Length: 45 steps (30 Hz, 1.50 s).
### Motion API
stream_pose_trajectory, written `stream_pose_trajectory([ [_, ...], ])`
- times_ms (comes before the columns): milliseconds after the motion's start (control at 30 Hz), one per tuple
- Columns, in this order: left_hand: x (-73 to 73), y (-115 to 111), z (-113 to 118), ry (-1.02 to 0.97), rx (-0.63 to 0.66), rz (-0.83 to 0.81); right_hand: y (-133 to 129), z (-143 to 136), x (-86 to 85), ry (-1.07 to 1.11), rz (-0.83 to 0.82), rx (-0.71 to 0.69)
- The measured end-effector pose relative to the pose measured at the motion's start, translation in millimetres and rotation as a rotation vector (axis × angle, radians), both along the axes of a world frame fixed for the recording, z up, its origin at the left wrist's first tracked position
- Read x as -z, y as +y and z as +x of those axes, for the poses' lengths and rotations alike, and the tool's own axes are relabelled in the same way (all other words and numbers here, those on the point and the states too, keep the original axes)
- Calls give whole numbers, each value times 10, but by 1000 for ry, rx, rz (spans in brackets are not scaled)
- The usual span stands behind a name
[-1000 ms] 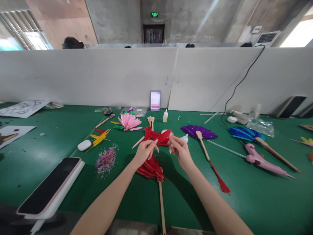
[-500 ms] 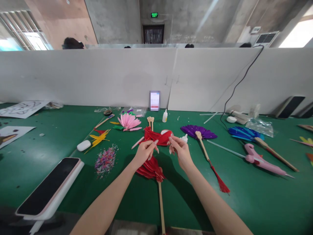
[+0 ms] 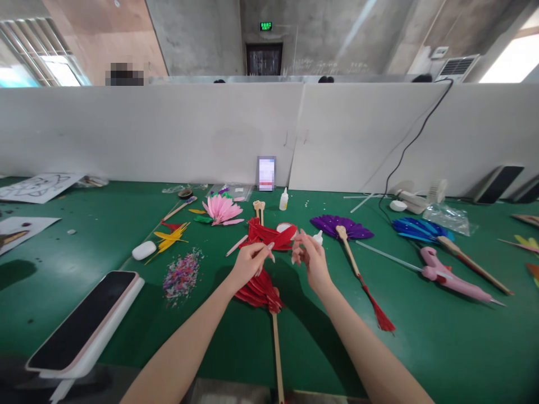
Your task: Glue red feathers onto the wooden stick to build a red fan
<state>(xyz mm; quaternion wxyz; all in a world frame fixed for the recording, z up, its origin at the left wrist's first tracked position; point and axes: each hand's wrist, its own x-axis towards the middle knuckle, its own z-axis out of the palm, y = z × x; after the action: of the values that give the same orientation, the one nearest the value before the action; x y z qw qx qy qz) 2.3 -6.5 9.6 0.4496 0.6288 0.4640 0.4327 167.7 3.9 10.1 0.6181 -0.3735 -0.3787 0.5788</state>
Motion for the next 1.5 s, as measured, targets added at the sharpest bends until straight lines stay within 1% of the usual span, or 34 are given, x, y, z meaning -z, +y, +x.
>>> stream_pose_trajectory([
  [133, -18, -25, 25, 106, -28, 99, -26, -21, -11, -140, 20, 3],
  [233, -6, -25, 36, 170, -8, 167, -24, -51, -2, -240, 36, -1],
  [333, 20, -18, 40, 214, 21, 190, -4, -68, 25, -281, 46, -7],
  [533, 38, -20, 43, 231, 27, 182, 4, -64, 50, -340, 76, -20],
  [700, 32, -40, 55, 187, 36, 122, -40, -77, 33, -387, 129, -26],
  [833, 45, -36, 66, 156, 25, 100, -57, -96, 35, -383, 134, -9],
  [933, 55, -30, 80, 102, -10, 68, -62, -101, 59, -400, 142, 16],
  [1067, 52, -40, 115, 2, -71, 19, -80, -97, 97, -481, 181, 27],
  [1300, 45, -69, 160, -41, -222, 34, -113, -151, 124, -535, 169, 33],
  [1500, 45, -63, 173, -105, -307, 46, -140, -211, 208, -513, 147, 15],
])
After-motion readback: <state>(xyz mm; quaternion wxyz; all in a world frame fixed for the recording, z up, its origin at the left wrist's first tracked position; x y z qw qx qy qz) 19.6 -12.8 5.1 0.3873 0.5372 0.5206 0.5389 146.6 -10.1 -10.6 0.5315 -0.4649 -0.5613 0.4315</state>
